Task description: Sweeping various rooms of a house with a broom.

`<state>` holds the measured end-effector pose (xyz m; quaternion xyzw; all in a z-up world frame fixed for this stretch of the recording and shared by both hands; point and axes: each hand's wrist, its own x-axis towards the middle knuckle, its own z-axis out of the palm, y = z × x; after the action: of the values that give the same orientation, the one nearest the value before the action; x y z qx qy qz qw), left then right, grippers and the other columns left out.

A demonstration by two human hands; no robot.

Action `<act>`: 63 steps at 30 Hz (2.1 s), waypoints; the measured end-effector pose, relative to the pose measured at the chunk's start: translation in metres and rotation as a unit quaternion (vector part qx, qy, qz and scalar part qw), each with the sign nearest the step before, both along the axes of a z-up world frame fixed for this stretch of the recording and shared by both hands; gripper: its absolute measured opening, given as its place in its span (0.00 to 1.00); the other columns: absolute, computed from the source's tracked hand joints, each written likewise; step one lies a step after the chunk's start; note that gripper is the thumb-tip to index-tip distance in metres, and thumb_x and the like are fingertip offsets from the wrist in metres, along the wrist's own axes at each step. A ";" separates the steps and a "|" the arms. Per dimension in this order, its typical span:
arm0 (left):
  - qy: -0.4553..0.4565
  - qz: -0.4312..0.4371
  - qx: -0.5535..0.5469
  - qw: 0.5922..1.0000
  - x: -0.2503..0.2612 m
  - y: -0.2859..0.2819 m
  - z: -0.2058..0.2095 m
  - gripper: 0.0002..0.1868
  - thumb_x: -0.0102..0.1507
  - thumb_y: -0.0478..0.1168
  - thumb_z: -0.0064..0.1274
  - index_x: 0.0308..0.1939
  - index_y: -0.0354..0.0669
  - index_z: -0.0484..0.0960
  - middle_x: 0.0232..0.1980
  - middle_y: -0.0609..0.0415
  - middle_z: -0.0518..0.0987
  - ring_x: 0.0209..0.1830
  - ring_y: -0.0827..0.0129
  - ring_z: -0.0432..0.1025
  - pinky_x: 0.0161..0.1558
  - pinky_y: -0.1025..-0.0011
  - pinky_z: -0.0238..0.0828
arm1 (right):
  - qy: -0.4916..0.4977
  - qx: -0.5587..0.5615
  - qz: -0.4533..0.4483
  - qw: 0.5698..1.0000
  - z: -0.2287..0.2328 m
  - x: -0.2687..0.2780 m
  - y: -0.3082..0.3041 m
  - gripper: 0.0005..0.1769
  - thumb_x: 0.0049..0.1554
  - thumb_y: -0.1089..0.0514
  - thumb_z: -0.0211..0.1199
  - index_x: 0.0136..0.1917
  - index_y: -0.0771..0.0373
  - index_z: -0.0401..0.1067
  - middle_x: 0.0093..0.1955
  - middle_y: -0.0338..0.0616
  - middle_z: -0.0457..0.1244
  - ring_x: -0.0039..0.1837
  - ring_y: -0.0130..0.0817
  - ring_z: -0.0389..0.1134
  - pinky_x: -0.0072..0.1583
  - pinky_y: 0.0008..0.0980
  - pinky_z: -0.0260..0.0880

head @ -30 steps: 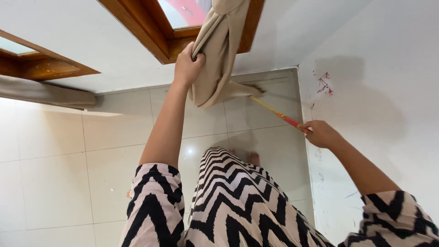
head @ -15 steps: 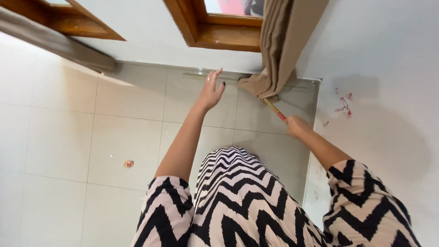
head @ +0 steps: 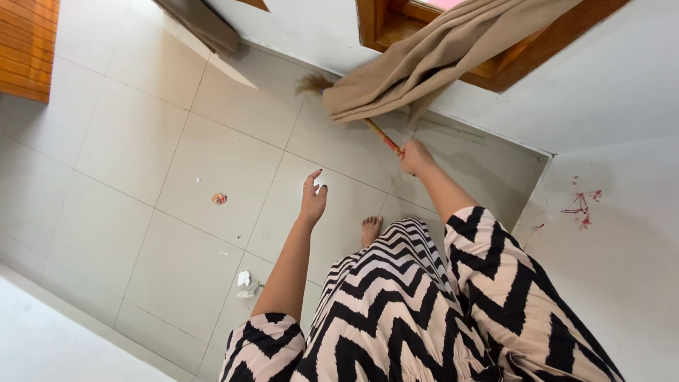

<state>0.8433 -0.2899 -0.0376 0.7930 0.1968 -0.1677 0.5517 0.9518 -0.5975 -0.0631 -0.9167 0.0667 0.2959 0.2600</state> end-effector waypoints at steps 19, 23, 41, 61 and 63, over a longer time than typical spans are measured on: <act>-0.118 -0.098 -0.054 0.987 -0.006 -0.114 0.006 0.28 0.64 0.32 0.45 0.70 0.45 0.66 0.74 0.46 0.64 0.66 0.49 0.67 0.61 0.58 0.69 | 0.099 -0.098 -0.214 0.967 -0.012 -0.241 -0.271 0.09 0.49 0.67 0.62 0.36 0.79 0.74 0.30 0.64 0.66 0.31 0.49 0.70 0.34 0.46 0.68; -0.128 -0.105 -0.071 0.984 -0.017 -0.115 0.009 0.27 0.64 0.31 0.46 0.69 0.43 0.65 0.74 0.45 0.64 0.66 0.48 0.67 0.62 0.58 0.69 | 0.144 -0.092 -0.223 0.960 -0.007 -0.264 -0.285 0.14 0.51 0.63 0.65 0.38 0.82 0.76 0.33 0.65 0.68 0.32 0.49 0.71 0.35 0.45 0.68; -0.141 0.027 0.006 0.990 -0.073 -0.010 0.012 0.28 0.64 0.32 0.47 0.70 0.44 0.66 0.71 0.46 0.68 0.60 0.55 0.70 0.58 0.62 0.69 | 0.236 0.370 -0.263 0.859 -0.005 -0.125 -0.010 0.13 0.57 0.65 0.64 0.56 0.67 0.76 0.34 0.46 0.66 0.28 0.26 0.61 0.29 0.26 0.59; -0.079 0.126 -0.054 0.987 0.008 0.139 0.003 0.28 0.65 0.32 0.42 0.70 0.44 0.65 0.74 0.47 0.64 0.68 0.51 0.67 0.62 0.61 0.68 | 0.298 0.366 -0.357 0.806 -0.023 0.049 0.116 0.10 0.60 0.65 0.60 0.53 0.75 0.71 0.37 0.49 0.62 0.30 0.23 0.59 0.30 0.22 0.58; -0.076 0.138 -0.037 0.987 0.021 0.165 0.005 0.27 0.65 0.32 0.42 0.71 0.44 0.64 0.75 0.45 0.62 0.69 0.51 0.67 0.63 0.61 0.68 | 0.331 0.382 -0.327 0.798 -0.069 0.078 0.162 0.08 0.62 0.62 0.59 0.53 0.68 0.69 0.37 0.48 0.61 0.29 0.23 0.58 0.30 0.21 0.60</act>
<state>0.8639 -0.1254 -0.0330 0.7478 0.2553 -0.0370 0.6118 1.0303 -0.4351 -0.1322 -0.5127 0.3258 0.4806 0.6325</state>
